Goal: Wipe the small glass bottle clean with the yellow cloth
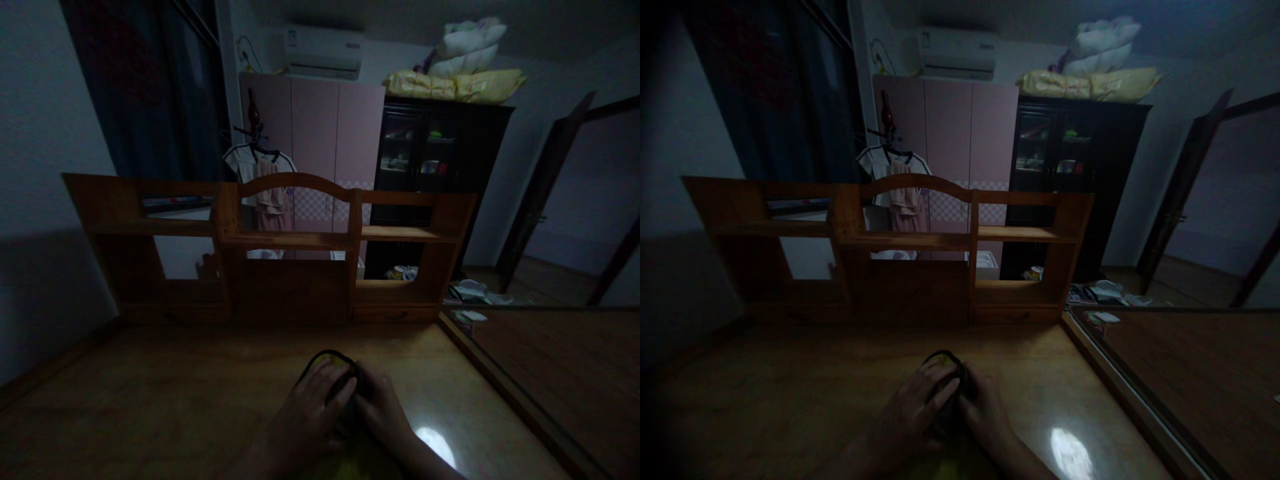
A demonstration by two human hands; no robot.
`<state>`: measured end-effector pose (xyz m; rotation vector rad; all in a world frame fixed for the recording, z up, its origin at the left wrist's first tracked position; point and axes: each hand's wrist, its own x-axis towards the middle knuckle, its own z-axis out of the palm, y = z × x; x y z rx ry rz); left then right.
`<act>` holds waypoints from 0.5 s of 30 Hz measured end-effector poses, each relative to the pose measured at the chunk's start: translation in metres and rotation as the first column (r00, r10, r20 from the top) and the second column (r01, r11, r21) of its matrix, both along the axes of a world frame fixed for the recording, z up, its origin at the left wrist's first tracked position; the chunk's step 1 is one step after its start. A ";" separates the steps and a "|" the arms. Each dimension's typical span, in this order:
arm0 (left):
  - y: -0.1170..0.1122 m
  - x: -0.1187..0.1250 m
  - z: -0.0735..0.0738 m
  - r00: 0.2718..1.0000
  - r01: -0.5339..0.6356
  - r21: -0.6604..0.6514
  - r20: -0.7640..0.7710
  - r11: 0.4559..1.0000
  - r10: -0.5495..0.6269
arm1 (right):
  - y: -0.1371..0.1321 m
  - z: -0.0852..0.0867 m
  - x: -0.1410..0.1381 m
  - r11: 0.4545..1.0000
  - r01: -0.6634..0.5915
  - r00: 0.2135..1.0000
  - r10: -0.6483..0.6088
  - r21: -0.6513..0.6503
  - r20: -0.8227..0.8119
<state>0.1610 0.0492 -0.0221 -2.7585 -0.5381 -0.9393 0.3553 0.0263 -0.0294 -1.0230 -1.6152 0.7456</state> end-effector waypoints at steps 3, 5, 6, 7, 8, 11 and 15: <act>0.000 0.000 0.005 0.998 0.030 -0.073 0.052 0.997 -0.026 | 0.000 0.004 0.001 0.994 0.100 0.993 -0.097 -0.039 0.074; 0.000 -0.001 0.007 0.994 0.043 -0.122 0.104 0.992 -0.030 | 0.000 0.004 0.001 0.991 0.123 0.985 -0.117 -0.045 0.125; 0.000 -0.001 0.008 0.992 0.048 -0.131 0.121 0.990 -0.032 | -0.001 0.005 0.001 0.993 0.113 0.985 -0.107 -0.040 0.138; 0.000 -0.001 0.008 0.991 0.054 -0.129 0.128 0.990 -0.037 | -0.002 0.005 0.000 0.995 0.097 0.986 -0.092 -0.032 0.142; 0.001 -0.001 0.008 0.991 0.055 -0.124 0.128 0.991 -0.039 | -0.002 0.005 -0.001 0.996 0.084 0.986 -0.080 -0.021 0.144; 0.003 -0.002 0.007 0.994 0.028 -0.119 0.107 0.993 -0.016 | -0.005 0.006 -0.003 0.998 0.061 0.988 -0.060 -0.001 0.139; 0.005 -0.003 0.006 0.996 -0.011 -0.119 0.087 0.993 0.021 | -0.006 0.007 -0.005 0.999 0.037 0.994 -0.035 -0.021 0.106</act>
